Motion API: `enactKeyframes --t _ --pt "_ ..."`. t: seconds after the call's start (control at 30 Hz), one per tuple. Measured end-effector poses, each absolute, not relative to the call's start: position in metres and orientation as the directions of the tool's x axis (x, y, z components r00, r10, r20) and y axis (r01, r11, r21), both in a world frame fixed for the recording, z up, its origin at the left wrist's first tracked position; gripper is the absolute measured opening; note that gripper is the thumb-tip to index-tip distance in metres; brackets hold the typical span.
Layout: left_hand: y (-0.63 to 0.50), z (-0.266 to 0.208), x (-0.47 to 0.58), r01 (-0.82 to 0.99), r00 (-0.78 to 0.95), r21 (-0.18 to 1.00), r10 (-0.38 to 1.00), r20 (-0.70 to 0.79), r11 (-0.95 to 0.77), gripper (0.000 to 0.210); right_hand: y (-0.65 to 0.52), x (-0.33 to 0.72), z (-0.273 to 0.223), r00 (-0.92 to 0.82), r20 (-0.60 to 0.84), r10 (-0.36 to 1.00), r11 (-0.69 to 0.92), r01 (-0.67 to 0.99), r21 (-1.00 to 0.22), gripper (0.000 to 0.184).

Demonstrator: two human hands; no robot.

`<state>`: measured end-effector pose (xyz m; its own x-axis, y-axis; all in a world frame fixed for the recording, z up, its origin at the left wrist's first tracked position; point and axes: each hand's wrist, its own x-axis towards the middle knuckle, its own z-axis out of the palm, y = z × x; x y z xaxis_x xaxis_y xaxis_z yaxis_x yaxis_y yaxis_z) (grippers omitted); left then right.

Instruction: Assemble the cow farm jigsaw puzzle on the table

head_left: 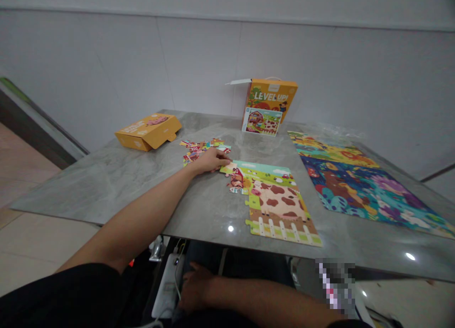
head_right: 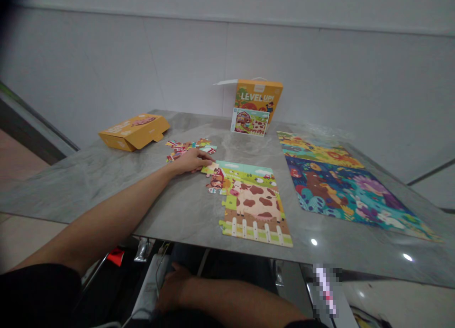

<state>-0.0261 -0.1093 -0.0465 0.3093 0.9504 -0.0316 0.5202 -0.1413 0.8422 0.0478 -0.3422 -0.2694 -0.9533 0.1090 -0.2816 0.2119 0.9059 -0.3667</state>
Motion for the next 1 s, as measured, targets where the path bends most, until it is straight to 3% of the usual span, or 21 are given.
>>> enactKeyframes --t 0.07,0.13,0.17,0.3,0.37,0.4,0.5,0.6,0.73,1.0 --pt "-0.11 -0.046 -0.027 0.517 0.323 0.847 0.945 -0.056 -0.127 0.018 -0.339 0.068 -0.233 -0.889 -0.45 0.083 0.907 0.255 -0.336 0.02" --pt "-0.109 -0.045 -0.028 0.515 0.334 0.85 0.939 -0.082 -0.109 0.017 -0.337 0.095 -0.182 -0.898 -0.412 0.152 0.882 0.311 -0.353 0.01" --pt "-0.108 -0.045 -0.029 0.515 0.337 0.851 0.937 -0.095 -0.099 0.015 -0.335 0.11 -0.152 -0.902 -0.405 0.149 0.879 0.309 -0.364 0.015" --pt "-0.107 -0.044 -0.031 0.524 0.343 0.848 0.931 -0.126 -0.078 0.014 -0.313 0.168 -0.032 -0.99 -0.126 0.06 0.819 0.121 -0.56 0.02" --pt "-0.107 -0.043 -0.032 0.527 0.354 0.846 0.926 -0.133 -0.08 0.017 -0.282 0.188 0.006 -0.984 -0.047 0.174 0.783 0.167 -0.599 0.026" --pt "-0.107 -0.043 -0.032 0.526 0.361 0.847 0.923 -0.135 -0.082 0.017 -0.262 0.196 0.015 -0.965 -0.027 0.262 0.796 0.232 -0.559 0.029" --pt "-0.108 -0.042 -0.032 0.514 0.384 0.853 0.913 -0.139 -0.087 0.019 -0.188 0.211 0.004 -0.812 0.145 0.566 0.802 0.501 -0.326 0.037" --pt "-0.108 -0.043 -0.033 0.501 0.399 0.862 0.905 -0.145 -0.083 0.023 -0.125 0.223 -0.035 -0.63 0.263 0.731 0.68 0.701 -0.215 0.036" --pt "-0.105 -0.045 -0.035 0.502 0.407 0.863 0.897 -0.174 -0.061 0.023 -0.093 0.231 -0.07 -0.526 0.346 0.777 0.623 0.724 -0.296 0.028" --pt "-0.103 -0.04 -0.042 0.539 0.375 0.842 0.904 -0.205 -0.033 0.02 -0.098 0.232 -0.068 -0.615 0.307 0.726 0.687 0.669 -0.285 0.026"
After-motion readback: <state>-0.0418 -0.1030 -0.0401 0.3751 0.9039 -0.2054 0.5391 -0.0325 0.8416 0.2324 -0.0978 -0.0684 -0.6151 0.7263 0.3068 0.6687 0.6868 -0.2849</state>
